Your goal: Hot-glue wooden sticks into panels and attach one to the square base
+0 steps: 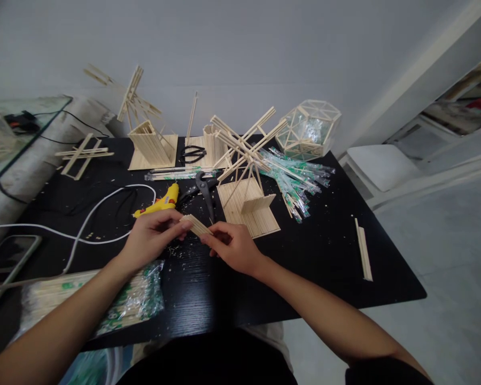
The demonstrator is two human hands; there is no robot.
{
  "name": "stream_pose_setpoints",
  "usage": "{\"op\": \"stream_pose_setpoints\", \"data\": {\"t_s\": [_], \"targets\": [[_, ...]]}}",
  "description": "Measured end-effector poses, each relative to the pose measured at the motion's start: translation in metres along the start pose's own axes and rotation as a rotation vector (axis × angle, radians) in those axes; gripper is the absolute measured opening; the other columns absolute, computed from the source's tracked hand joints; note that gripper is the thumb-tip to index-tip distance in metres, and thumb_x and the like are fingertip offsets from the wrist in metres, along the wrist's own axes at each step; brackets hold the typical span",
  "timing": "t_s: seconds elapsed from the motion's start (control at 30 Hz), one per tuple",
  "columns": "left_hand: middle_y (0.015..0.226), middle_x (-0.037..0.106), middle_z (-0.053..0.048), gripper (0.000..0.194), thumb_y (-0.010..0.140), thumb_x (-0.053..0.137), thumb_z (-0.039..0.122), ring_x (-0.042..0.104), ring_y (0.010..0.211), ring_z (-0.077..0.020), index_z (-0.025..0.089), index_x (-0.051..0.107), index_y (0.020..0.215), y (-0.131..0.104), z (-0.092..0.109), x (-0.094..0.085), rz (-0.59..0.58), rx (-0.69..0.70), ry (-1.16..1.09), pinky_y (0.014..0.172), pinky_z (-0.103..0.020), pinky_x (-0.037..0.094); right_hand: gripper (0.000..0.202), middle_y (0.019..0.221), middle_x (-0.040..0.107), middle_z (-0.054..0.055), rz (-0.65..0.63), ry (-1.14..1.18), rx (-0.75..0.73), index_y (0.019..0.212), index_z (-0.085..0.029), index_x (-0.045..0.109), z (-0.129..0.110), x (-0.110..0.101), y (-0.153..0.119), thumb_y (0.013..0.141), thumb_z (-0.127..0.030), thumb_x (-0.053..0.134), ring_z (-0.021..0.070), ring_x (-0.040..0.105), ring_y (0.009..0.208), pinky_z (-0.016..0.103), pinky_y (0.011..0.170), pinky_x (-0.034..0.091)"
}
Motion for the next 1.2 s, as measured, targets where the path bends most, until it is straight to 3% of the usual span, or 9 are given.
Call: {"op": "stream_pose_setpoints", "data": {"t_s": [0.27, 0.43, 0.57, 0.87, 1.07, 1.2], "targets": [[0.072, 0.073, 0.001, 0.022, 0.091, 0.079, 0.037, 0.064, 0.063, -0.0094, 0.017, 0.075, 0.082, -0.002, 0.000, 0.005, -0.089, 0.148, 0.106, 0.060, -0.018, 0.047, 0.021, 0.076, 0.074, 0.002, 0.019, -0.193, -0.182, 0.089, -0.018, 0.077, -0.014, 0.001, -0.002, 0.094, -0.037, 0.069, 0.0129, 0.064, 0.064, 0.023, 0.058, 0.049], [0.075, 0.074, 0.000, 0.023, 0.092, 0.078, 0.039, 0.065, 0.067, -0.0103, 0.018, 0.076, 0.084, -0.002, 0.000, 0.006, -0.105, 0.194, 0.137, 0.062, -0.019, 0.048, 0.017, 0.079, 0.076, 0.002, 0.033, -0.217, -0.219, 0.090, -0.017, 0.077, -0.013, 0.001, -0.003, 0.094, -0.033, 0.071, 0.0134, 0.065, 0.066, 0.024, 0.061, 0.050], [0.074, 0.072, 0.000, 0.022, 0.094, 0.076, 0.038, 0.063, 0.065, -0.0100, 0.018, 0.076, 0.084, -0.002, 0.001, 0.007, -0.117, 0.195, 0.147, 0.061, -0.020, 0.047, 0.017, 0.079, 0.075, 0.002, 0.043, -0.158, -0.167, 0.090, -0.019, 0.077, -0.009, 0.000, -0.003, 0.092, -0.036, 0.073, 0.0143, 0.065, 0.066, 0.026, 0.061, 0.051], [0.079, 0.073, -0.001, 0.018, 0.093, 0.076, 0.036, 0.064, 0.070, -0.0124, 0.018, 0.074, 0.088, -0.001, -0.003, 0.006, -0.102, 0.105, 0.152, 0.064, -0.023, 0.048, 0.038, 0.083, 0.074, 0.000, 0.147, 0.276, 0.022, 0.091, -0.023, 0.069, 0.003, -0.013, 0.011, 0.076, -0.052, 0.089, 0.0174, 0.069, 0.069, 0.031, 0.063, 0.064], [0.082, 0.073, 0.000, 0.016, 0.094, 0.072, 0.034, 0.066, 0.070, -0.0128, 0.019, 0.071, 0.099, -0.002, -0.006, 0.008, -0.124, 0.025, 0.107, 0.063, -0.023, 0.051, 0.040, 0.084, 0.073, 0.000, 0.094, 0.333, 0.057, 0.093, -0.022, 0.068, 0.006, -0.010, 0.011, 0.076, -0.051, 0.090, 0.0180, 0.073, 0.076, 0.033, 0.067, 0.068], [0.087, 0.075, -0.002, 0.016, 0.098, 0.064, 0.030, 0.067, 0.073, -0.0125, 0.019, 0.071, 0.106, -0.003, 0.000, 0.013, -0.226, 0.029, 0.123, 0.066, -0.023, 0.052, 0.038, 0.081, 0.072, 0.000, 0.070, 0.343, 0.072, 0.092, -0.021, 0.071, 0.008, -0.007, 0.010, 0.076, -0.049, 0.091, 0.0177, 0.073, 0.077, 0.034, 0.070, 0.070]]}}
Point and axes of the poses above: each hand's wrist, its own y-axis towards the middle knuckle, its own x-axis out of the palm, z = x × y, the point moved 5 cm from there along y, towards the middle knuckle
